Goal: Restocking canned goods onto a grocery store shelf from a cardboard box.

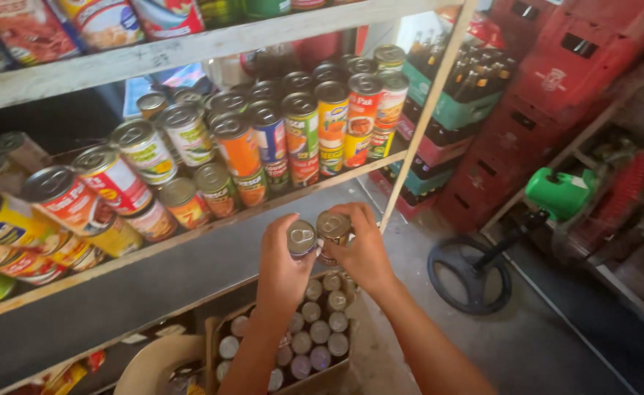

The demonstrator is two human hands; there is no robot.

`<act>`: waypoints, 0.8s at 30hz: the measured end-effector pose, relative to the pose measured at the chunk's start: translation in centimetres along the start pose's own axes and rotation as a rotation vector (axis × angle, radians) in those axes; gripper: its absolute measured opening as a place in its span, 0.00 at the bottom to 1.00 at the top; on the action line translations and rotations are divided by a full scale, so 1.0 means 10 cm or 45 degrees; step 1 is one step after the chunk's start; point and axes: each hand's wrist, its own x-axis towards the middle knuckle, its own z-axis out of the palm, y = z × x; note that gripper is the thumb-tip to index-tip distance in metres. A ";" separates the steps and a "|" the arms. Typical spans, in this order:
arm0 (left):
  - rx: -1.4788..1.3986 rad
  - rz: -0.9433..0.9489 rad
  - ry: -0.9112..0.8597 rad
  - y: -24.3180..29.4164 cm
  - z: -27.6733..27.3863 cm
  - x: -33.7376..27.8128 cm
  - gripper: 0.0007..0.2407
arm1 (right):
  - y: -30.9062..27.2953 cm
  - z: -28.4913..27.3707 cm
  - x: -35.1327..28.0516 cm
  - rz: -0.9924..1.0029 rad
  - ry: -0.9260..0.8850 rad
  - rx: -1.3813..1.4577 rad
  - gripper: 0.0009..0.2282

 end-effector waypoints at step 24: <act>0.373 -0.439 0.187 -0.41 -0.83 -0.56 0.26 | 0.06 0.85 -0.07 -0.156 -0.305 0.137 0.25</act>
